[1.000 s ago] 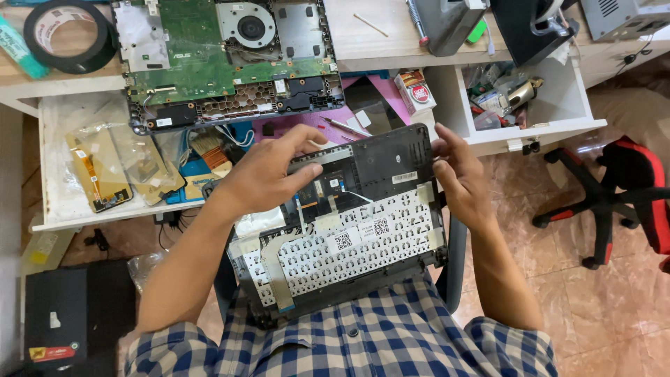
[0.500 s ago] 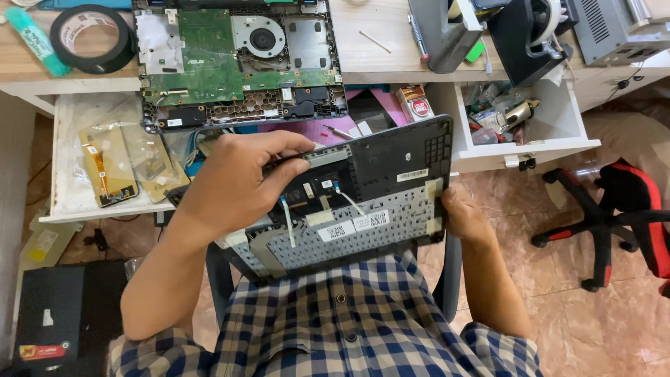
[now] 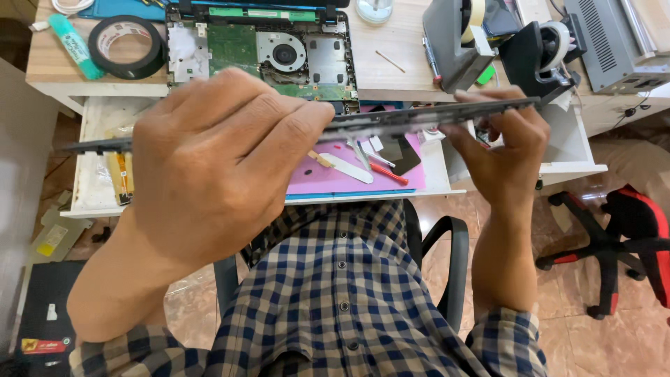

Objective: The person assembles a laptop by connecting internal ribbon cables to the motherboard and keyboard assembly. They then align and press the keyboard unit into the laptop chassis to secure it in place.

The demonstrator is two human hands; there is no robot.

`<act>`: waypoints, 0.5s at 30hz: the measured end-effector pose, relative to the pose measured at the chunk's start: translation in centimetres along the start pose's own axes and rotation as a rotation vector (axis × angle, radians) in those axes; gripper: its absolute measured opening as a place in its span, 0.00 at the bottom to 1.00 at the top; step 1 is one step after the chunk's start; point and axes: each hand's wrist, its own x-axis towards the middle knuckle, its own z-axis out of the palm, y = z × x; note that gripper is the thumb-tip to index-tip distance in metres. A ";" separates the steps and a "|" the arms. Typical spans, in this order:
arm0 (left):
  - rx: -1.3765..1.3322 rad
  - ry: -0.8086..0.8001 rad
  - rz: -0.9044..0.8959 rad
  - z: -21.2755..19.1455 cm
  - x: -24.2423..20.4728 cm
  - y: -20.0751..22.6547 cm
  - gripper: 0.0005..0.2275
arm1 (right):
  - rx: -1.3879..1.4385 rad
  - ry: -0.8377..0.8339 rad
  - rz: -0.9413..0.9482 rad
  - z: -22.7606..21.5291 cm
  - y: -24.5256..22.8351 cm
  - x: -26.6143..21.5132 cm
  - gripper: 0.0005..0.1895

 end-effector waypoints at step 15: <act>0.200 0.121 0.130 6.3 -3.1 -7.9 0.03 | 0.234 0.158 -0.201 10.1 4.1 7.3 0.08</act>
